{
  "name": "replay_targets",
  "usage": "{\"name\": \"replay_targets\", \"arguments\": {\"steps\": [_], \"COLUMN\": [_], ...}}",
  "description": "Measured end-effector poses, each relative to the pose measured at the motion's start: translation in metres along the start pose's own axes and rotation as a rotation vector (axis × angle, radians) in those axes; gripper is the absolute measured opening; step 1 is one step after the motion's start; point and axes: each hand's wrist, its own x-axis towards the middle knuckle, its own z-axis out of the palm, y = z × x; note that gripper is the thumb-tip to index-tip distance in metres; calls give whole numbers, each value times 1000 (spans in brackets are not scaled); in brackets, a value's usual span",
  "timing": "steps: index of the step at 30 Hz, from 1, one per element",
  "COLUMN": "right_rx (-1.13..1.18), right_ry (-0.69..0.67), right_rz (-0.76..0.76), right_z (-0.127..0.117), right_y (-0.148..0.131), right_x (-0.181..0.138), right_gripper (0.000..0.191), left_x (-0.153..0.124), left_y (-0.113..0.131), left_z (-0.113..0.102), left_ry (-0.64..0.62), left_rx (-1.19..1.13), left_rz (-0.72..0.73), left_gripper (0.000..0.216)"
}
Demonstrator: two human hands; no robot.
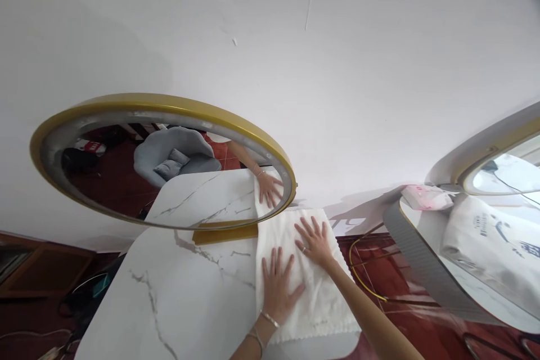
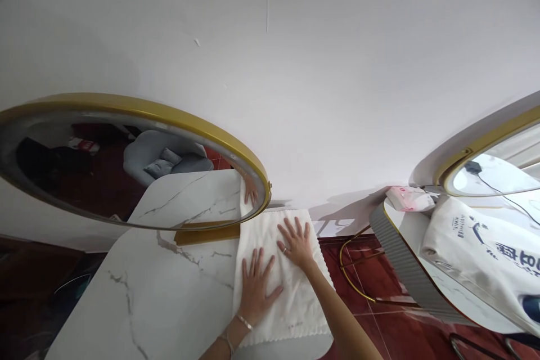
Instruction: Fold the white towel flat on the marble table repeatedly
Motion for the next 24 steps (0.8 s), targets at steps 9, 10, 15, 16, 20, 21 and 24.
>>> {"name": "replay_targets", "arguments": {"steps": [9,10,15,16,20,21,24], "right_rx": [32,33,9,5,-5,-7,-10], "right_ry": [94,110,93,86,83,83,101], "right_rz": [-34,-32,23,33,39,35,41], "right_z": [-18,-20,-27,-27,-24,-22,-16], "right_y": [-36,-41,-53,-53,-46,-42,-31], "right_x": [-114,-130,-182,-183,-163,-155,-128], "right_gripper": [42,46,69,69,68,67,60], "left_x": [-73,-79,-96,-96,-79,-71,-42], "left_y": [15,15,9,8,5,5,-1], "left_z": [-15,-15,-17,-17,-16,-15,-12], "left_ry": [34,38,15,9,10,17,30], "left_rx": [53,58,70,71,51,42,13], "left_rz": [81,86,118,123,112,108,98], "left_gripper": [78,79,83,83,81,80,76]}}
